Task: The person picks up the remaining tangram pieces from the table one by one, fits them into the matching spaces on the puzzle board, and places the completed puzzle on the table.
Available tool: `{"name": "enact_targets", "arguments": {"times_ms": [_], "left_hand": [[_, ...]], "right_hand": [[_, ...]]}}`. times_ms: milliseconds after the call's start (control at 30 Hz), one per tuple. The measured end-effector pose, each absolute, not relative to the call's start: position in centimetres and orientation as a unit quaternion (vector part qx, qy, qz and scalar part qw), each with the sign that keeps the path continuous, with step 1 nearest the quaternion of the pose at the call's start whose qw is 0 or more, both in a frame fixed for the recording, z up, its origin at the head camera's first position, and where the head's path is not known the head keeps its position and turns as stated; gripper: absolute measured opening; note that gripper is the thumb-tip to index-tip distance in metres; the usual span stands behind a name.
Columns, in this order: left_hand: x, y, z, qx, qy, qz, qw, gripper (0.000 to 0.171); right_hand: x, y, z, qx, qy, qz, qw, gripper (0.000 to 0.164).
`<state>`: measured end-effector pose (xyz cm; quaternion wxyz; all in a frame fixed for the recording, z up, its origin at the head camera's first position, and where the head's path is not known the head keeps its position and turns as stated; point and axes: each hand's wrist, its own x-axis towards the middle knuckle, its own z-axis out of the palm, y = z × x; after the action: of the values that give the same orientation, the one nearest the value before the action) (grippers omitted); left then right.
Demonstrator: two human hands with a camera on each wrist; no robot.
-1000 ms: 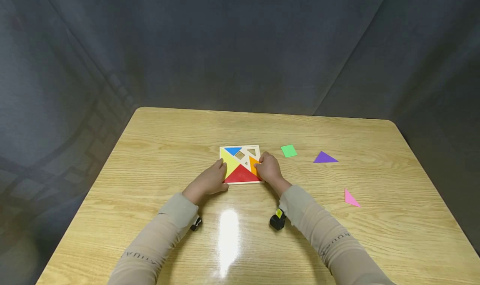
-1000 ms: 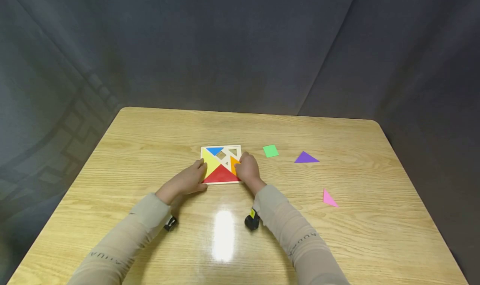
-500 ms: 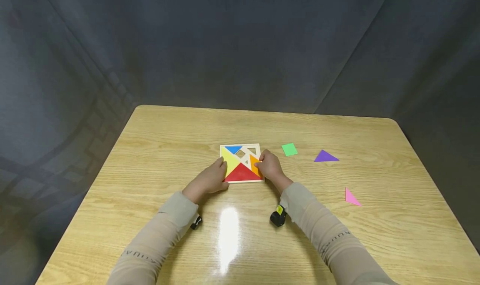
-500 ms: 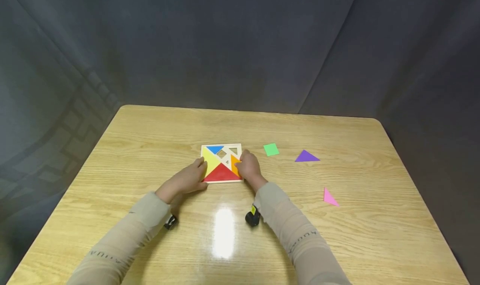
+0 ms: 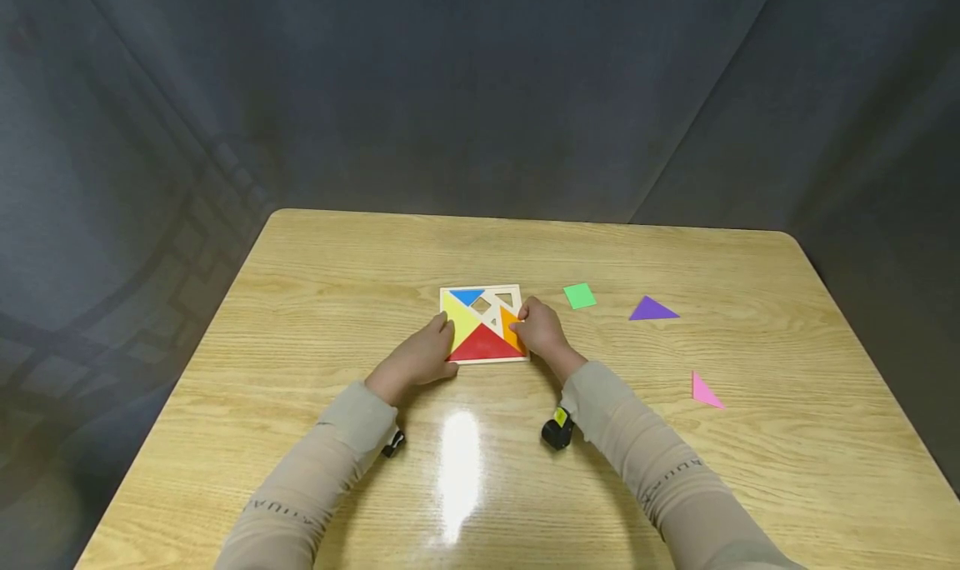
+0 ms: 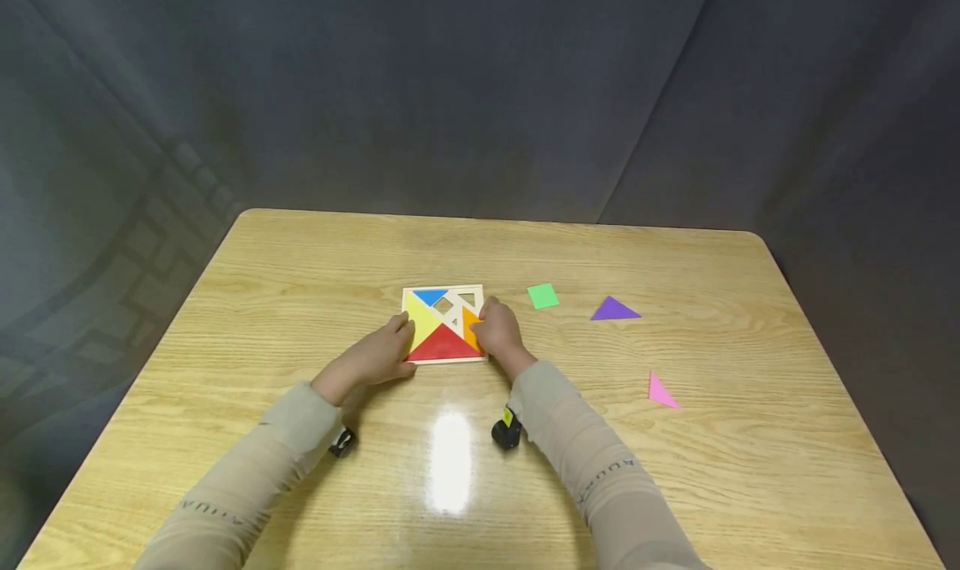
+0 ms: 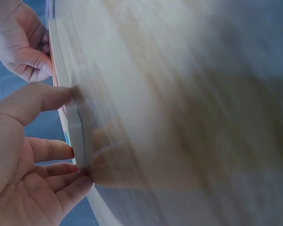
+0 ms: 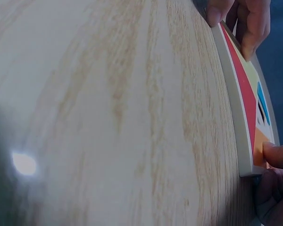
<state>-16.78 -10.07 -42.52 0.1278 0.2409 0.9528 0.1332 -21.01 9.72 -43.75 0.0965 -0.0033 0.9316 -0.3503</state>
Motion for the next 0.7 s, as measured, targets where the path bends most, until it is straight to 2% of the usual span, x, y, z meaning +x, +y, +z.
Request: {"name": "enact_targets", "arguments": {"times_ms": [700], "left_hand": [[-16.84, -10.07, -42.4, 0.245, 0.952, 0.142, 0.116, 0.065]], "right_hand": [[-20.78, 10.32, -44.02, 0.002, 0.914, -0.396, 0.081, 0.015]]}}
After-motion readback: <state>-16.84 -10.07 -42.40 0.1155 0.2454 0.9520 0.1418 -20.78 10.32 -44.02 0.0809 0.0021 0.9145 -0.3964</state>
